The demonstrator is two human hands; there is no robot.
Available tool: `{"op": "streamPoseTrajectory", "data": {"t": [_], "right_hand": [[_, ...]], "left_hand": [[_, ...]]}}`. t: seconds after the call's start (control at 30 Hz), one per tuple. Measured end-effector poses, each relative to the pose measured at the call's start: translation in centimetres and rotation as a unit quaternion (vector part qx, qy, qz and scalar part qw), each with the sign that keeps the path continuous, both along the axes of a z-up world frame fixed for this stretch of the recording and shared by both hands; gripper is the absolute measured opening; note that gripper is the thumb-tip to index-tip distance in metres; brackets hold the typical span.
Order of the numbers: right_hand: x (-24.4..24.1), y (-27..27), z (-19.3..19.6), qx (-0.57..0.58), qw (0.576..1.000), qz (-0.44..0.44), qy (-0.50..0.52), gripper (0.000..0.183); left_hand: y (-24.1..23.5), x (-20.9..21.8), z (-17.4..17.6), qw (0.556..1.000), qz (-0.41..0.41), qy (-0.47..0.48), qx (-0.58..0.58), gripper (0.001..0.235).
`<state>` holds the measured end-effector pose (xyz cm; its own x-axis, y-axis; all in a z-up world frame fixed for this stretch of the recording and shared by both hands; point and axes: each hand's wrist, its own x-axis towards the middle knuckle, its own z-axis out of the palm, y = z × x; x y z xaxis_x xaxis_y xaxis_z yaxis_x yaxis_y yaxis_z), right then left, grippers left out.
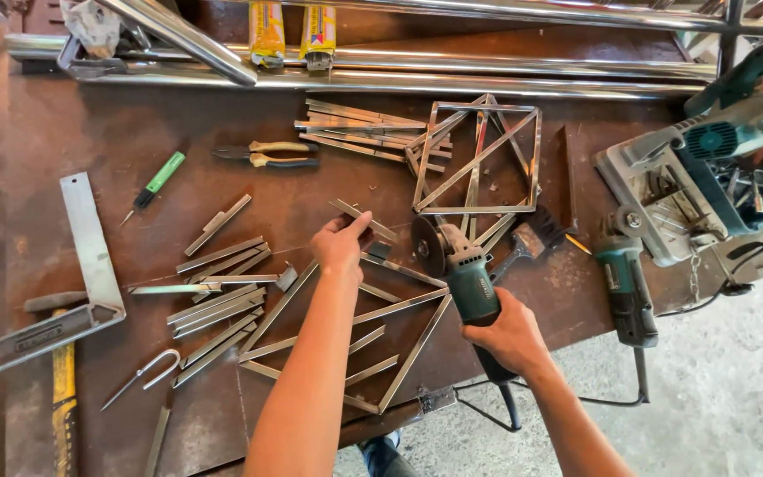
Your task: Fabricating and finishing metal frames using an angle grinder and manual assembly.
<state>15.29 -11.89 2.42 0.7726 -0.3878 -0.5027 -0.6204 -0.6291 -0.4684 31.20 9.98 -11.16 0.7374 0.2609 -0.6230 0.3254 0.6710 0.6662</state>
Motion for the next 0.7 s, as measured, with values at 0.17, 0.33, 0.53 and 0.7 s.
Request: {"op": "streamPoseTrajectory", "data": {"t": [0.17,0.33,0.53,0.7], "right_hand": [[0.5,-0.1,-1.1,-0.004,1.0,0.008,0.02,0.079],[0.7,0.7,-0.8,-0.013,0.999,0.013,0.038,0.083],[0.6,1.1,-0.6,-0.041,0.997,0.031,0.065,0.089],[0.5,1.0,-0.8,-0.053,0.996,0.038,0.068,0.089]], "left_hand": [[-0.2,1.4,-6.5,0.975,-0.048,0.076,0.202,0.047],[-0.4,0.7,-7.9,0.987,-0.037,0.076,0.135,0.052],[-1.2,-0.5,-4.2,0.994,-0.004,0.029,0.101,0.036],[-1.3,-0.5,-3.6,0.998,0.02,-0.005,0.058,0.027]]}}
